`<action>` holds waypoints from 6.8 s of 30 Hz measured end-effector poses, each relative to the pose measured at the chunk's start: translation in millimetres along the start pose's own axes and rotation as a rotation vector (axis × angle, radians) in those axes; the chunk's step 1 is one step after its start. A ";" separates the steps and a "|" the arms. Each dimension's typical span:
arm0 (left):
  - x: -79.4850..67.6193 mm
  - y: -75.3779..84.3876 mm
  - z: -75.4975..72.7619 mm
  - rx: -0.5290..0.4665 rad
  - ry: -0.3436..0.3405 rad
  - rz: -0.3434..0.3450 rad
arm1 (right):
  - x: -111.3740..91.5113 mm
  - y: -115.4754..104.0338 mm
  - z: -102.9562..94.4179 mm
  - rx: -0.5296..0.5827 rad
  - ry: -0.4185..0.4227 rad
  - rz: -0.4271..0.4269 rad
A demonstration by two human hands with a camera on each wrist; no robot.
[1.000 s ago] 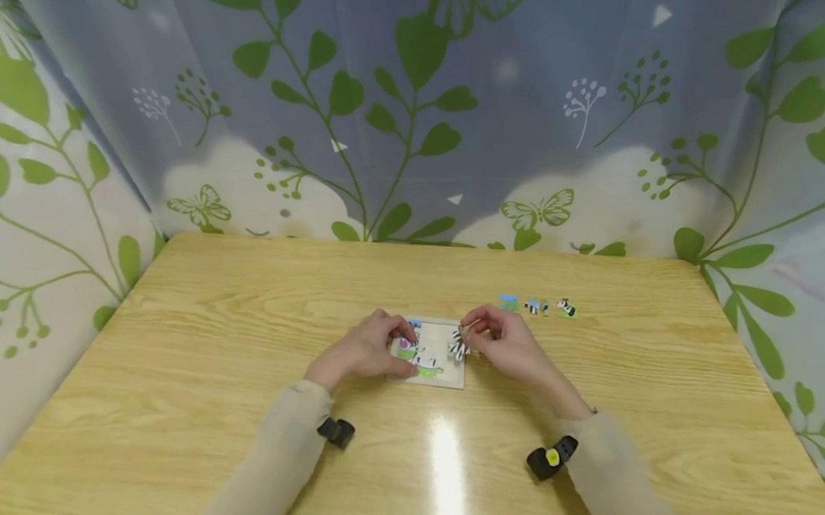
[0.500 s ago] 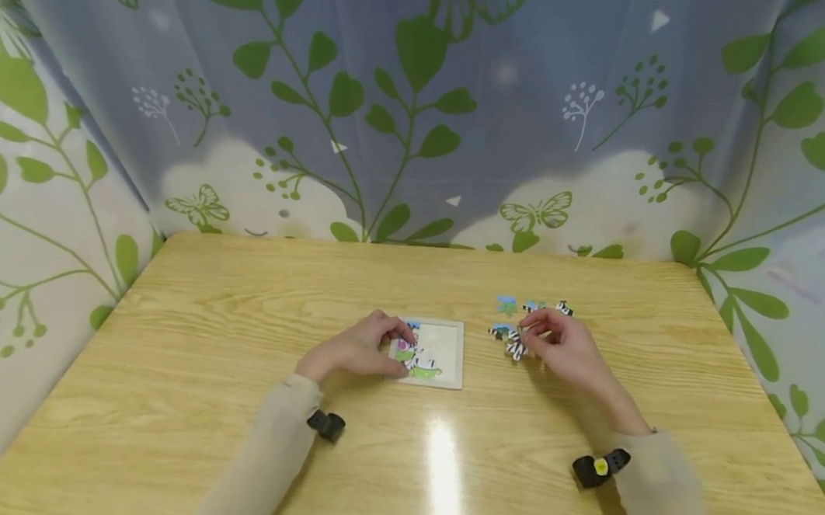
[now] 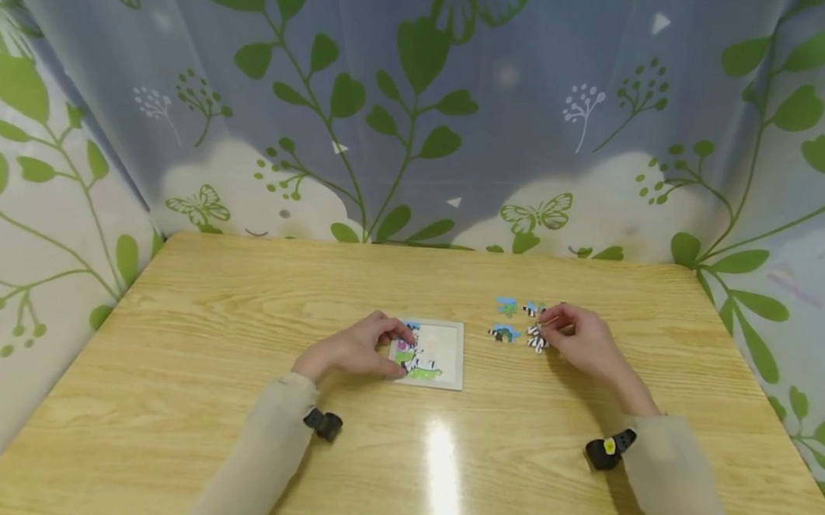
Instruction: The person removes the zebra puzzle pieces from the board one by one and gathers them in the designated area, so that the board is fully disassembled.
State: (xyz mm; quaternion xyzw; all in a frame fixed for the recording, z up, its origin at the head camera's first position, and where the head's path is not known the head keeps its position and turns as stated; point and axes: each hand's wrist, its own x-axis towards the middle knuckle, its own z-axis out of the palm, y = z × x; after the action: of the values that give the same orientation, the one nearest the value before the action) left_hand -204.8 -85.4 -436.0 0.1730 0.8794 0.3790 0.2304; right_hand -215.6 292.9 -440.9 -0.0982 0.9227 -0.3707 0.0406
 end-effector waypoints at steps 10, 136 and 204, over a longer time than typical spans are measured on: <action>-2.9 1.0 -0.9 -0.007 0.004 0.018 | 4.8 -0.7 -3.0 -0.001 -0.005 0.055; -1.2 -1.0 0.5 -0.011 -0.002 -0.006 | -37.6 17.9 -20.7 0.086 0.079 0.038; 11.6 -12.3 -17.8 0.188 0.108 -0.035 | 31.2 -107.8 97.7 -0.010 -0.185 -0.202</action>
State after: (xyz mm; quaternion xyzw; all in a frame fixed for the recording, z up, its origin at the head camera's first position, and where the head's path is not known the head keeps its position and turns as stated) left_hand -225.6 -98.3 -437.6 0.1578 0.9250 0.2997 0.1722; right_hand -215.4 144.2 -436.9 -0.2244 0.9022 -0.3579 0.0873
